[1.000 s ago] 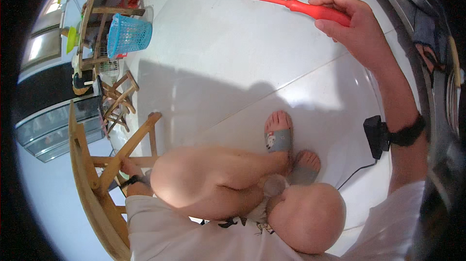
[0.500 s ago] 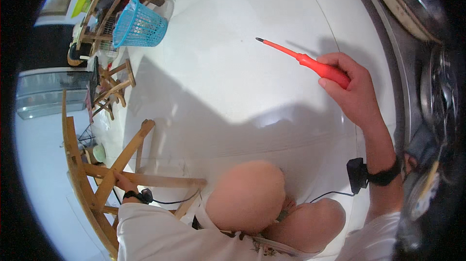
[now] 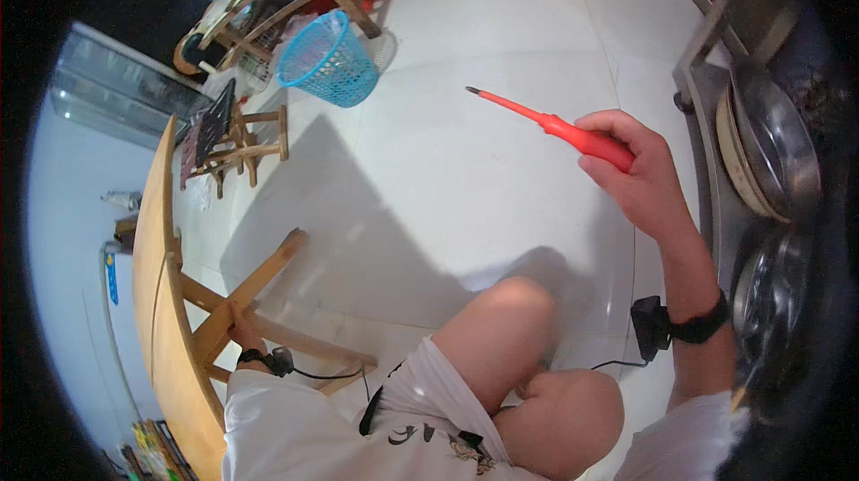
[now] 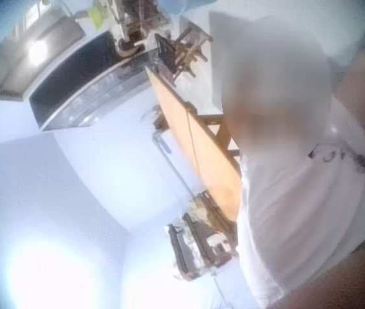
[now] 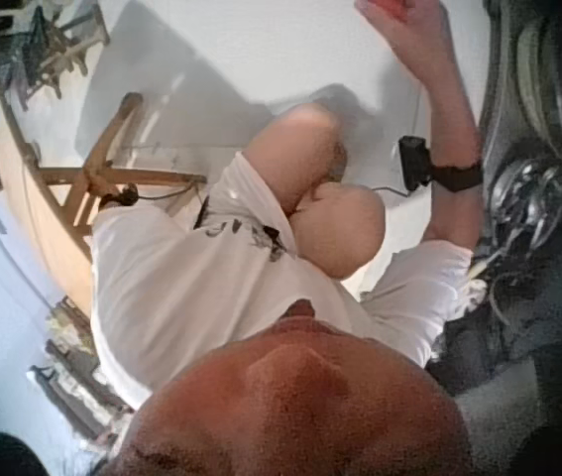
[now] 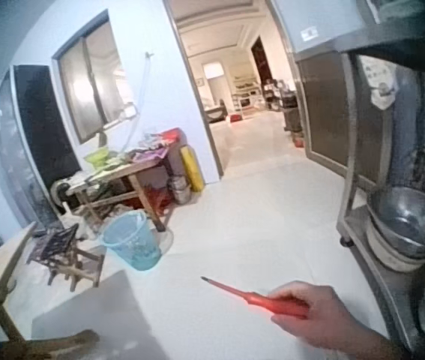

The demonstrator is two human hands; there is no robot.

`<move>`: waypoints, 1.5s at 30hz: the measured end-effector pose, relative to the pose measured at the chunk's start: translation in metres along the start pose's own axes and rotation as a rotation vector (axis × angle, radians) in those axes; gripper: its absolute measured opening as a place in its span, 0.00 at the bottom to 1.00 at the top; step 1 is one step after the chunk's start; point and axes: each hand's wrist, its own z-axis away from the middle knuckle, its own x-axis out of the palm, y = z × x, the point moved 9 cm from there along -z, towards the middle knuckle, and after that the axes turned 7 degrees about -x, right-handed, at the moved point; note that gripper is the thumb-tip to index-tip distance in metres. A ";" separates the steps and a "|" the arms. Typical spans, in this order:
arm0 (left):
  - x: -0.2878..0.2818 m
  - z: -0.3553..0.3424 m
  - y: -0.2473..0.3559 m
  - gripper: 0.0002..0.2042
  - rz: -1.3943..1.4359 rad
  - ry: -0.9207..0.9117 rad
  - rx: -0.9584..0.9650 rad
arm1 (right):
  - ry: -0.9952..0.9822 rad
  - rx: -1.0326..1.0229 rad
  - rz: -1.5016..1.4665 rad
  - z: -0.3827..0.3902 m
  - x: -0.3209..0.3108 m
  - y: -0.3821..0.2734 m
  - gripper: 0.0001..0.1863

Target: Repairing or tightening screws on a wooden folding table using a screwdriver.

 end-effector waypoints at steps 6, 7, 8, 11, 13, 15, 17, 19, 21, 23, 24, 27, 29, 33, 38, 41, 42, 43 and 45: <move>-0.045 -0.032 -0.033 0.23 0.263 -0.017 0.103 | -0.111 -0.164 -0.182 -0.059 0.057 -0.039 0.13; -0.037 -0.026 -0.024 0.24 0.207 -0.064 0.149 | -0.132 -0.188 -0.199 -0.067 0.067 -0.036 0.13; -0.030 0.018 -0.003 0.25 0.171 0.049 0.108 | -0.171 -0.217 -0.279 -0.074 0.082 -0.037 0.13; -0.043 0.010 -0.036 0.29 0.060 0.051 0.087 | -0.271 -0.228 -0.369 -0.090 0.131 -0.034 0.15; -0.038 0.042 -0.028 0.29 0.051 0.065 0.071 | -0.357 -0.321 -0.423 -0.095 0.177 -0.036 0.16; -0.023 0.078 0.001 0.24 0.088 -0.042 0.115 | -0.434 -0.325 -0.475 -0.097 0.212 -0.039 0.16; -0.034 0.080 -0.004 0.23 0.128 0.036 0.053 | -0.629 -0.308 -0.434 -0.093 0.259 -0.049 0.15; -0.014 0.111 0.031 0.24 0.153 0.063 0.050 | -0.638 -0.375 -0.404 -0.092 0.268 -0.056 0.15; -0.036 0.101 0.012 0.27 0.124 0.095 0.078 | -0.697 -0.475 -0.384 -0.089 0.295 -0.075 0.15; -0.040 0.098 0.008 0.27 0.037 0.072 0.163 | -0.764 -0.538 -0.407 -0.086 0.326 -0.090 0.15; -0.043 0.095 0.001 0.27 0.035 0.093 0.152 | -0.800 -0.594 -0.423 -0.081 0.340 -0.099 0.15; -0.066 0.080 -0.032 0.26 0.032 0.156 0.084 | -0.915 -0.671 -0.538 -0.055 0.377 -0.119 0.14; -0.071 0.078 -0.036 0.26 0.006 0.148 0.116 | -0.932 -0.696 -0.557 -0.034 0.400 -0.115 0.14; -0.057 0.099 -0.021 0.25 0.147 0.122 0.134 | -0.969 -0.697 -0.671 0.008 0.431 -0.101 0.11; -0.036 0.114 0.004 0.20 0.152 0.149 0.113 | -0.814 -0.677 -0.809 0.037 0.449 -0.102 0.14; -0.027 0.119 0.005 0.21 0.256 0.163 0.099 | -0.812 -0.704 -0.821 0.046 0.453 -0.104 0.15; -0.026 0.115 0.002 0.21 0.245 0.166 0.095 | -0.832 -0.690 -0.813 0.047 0.457 -0.101 0.15; -0.023 0.114 0.002 0.23 0.202 0.137 0.107 | -0.855 -0.679 -0.810 0.050 0.460 -0.098 0.16; -0.021 0.116 0.001 0.25 0.149 0.116 0.118 | -0.826 -0.684 -0.832 0.051 0.460 -0.095 0.16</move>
